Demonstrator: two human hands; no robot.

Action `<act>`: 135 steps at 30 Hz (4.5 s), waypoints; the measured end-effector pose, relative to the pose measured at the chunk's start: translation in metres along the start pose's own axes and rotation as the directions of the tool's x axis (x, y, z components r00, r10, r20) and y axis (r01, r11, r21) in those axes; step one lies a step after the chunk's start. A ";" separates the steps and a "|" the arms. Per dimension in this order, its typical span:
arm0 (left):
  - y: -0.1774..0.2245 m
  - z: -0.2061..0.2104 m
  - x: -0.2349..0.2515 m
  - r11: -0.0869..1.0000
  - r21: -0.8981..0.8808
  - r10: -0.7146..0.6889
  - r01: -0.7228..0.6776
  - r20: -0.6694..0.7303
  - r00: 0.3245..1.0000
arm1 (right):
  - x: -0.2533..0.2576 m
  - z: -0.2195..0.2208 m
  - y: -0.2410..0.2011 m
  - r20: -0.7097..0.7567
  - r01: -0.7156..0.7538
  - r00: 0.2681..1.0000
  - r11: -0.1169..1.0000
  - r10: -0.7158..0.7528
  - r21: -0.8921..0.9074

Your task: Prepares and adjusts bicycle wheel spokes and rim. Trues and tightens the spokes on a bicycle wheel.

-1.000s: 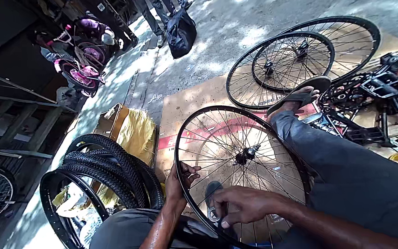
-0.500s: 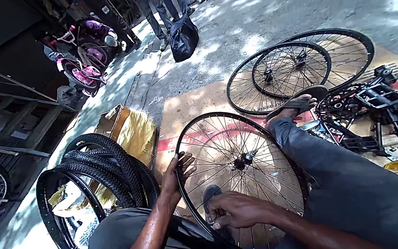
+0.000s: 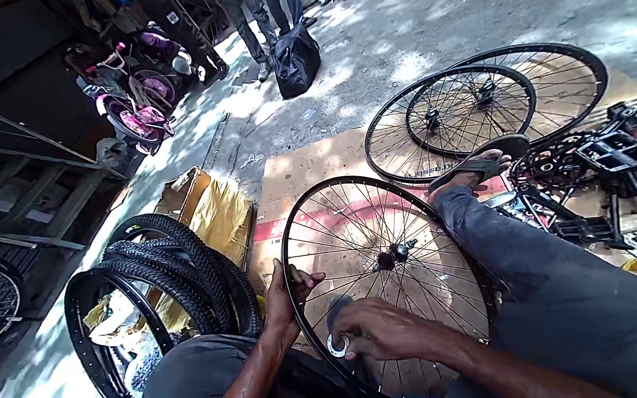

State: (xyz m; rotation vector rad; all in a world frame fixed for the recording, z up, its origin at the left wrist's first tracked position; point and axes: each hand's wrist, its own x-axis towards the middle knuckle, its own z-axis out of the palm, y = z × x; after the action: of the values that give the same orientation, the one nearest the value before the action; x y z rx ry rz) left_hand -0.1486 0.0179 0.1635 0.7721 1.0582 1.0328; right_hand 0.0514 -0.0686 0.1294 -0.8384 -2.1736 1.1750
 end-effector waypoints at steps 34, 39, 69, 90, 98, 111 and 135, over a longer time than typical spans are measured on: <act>0.003 0.006 0.001 1.000 0.008 0.004 -0.004 -0.016 1.000 | 0.008 0.003 -0.006 -0.029 -0.231 0.972 0.973 0.231 0.028; 0.002 0.003 0.003 1.000 -0.002 -0.009 0.009 -0.032 0.999 | 0.010 0.004 -0.002 0.096 -0.076 0.991 0.990 0.087 -0.121; 0.002 0.005 0.003 1.000 0.025 0.011 -0.009 -0.046 0.999 | 0.004 0.006 -0.002 0.122 -0.021 0.991 0.981 0.045 -0.190; 0.014 0.011 0.006 1.000 -0.015 0.016 -0.017 -0.037 0.999 | -0.015 -0.045 0.003 -0.088 -0.209 0.977 0.950 0.193 -0.231; 0.004 0.005 0.005 0.998 0.051 -0.023 0.031 -0.159 0.987 | 0.006 0.018 -0.001 -0.154 -0.152 0.975 0.987 0.159 0.057; 0.007 0.009 0.002 0.994 0.109 -0.005 0.020 -0.142 0.990 | 0.018 0.028 -0.007 -0.141 -0.296 0.951 0.945 0.277 -0.141; 0.005 0.006 0.005 0.993 0.116 -0.005 0.025 -0.168 0.986 | 0.017 0.025 -0.010 -0.067 -0.243 0.970 0.955 0.235 -0.170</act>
State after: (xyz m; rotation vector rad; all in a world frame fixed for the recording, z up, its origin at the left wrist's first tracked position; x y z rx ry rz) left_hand -0.1437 0.0245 0.1682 0.7809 1.2760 1.0431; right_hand 0.0198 -0.0737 0.1285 -1.2220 -2.2088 1.0710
